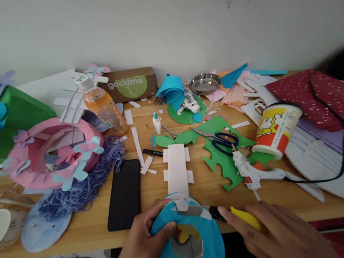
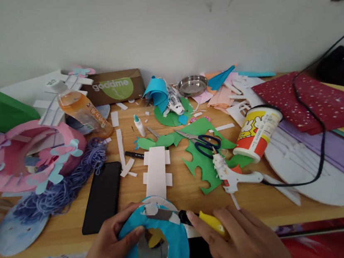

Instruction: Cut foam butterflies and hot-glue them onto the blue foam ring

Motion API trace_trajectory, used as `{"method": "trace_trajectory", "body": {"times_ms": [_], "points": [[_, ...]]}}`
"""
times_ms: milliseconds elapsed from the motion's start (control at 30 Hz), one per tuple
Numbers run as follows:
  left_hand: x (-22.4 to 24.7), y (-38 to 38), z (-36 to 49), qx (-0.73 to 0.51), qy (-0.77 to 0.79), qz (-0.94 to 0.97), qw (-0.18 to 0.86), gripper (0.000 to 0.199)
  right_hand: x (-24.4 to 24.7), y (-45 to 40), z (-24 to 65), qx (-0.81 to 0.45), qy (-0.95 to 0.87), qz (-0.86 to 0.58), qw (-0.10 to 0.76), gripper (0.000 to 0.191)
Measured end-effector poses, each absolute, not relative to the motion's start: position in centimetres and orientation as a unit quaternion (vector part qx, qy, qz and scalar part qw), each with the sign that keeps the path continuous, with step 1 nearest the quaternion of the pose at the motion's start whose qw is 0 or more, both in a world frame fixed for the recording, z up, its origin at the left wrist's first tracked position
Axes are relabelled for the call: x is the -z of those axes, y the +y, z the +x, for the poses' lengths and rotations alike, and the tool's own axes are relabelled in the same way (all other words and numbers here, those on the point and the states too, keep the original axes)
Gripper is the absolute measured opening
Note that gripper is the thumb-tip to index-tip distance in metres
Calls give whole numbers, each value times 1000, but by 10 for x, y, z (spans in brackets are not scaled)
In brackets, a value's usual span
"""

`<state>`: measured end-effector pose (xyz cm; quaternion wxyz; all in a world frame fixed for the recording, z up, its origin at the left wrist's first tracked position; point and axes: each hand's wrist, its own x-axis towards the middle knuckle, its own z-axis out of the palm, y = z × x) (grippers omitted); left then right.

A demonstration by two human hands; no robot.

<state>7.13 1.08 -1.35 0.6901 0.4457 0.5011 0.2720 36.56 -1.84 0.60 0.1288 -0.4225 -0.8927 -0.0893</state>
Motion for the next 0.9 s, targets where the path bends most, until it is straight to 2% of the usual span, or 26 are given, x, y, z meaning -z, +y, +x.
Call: {"method": "trace_trajectory", "body": {"times_ms": [500,800,900], "points": [[16,12,71,-268,496,429,706,44,-10,-12,358,82,-897,-420,109,44],[17,10,78,-276,523,431,682,39,-18,-7,366,93,-912,-390,90,46],[18,9,72,-272,544,428,668,42,-8,-7,383,120,-897,-421,58,48]]}}
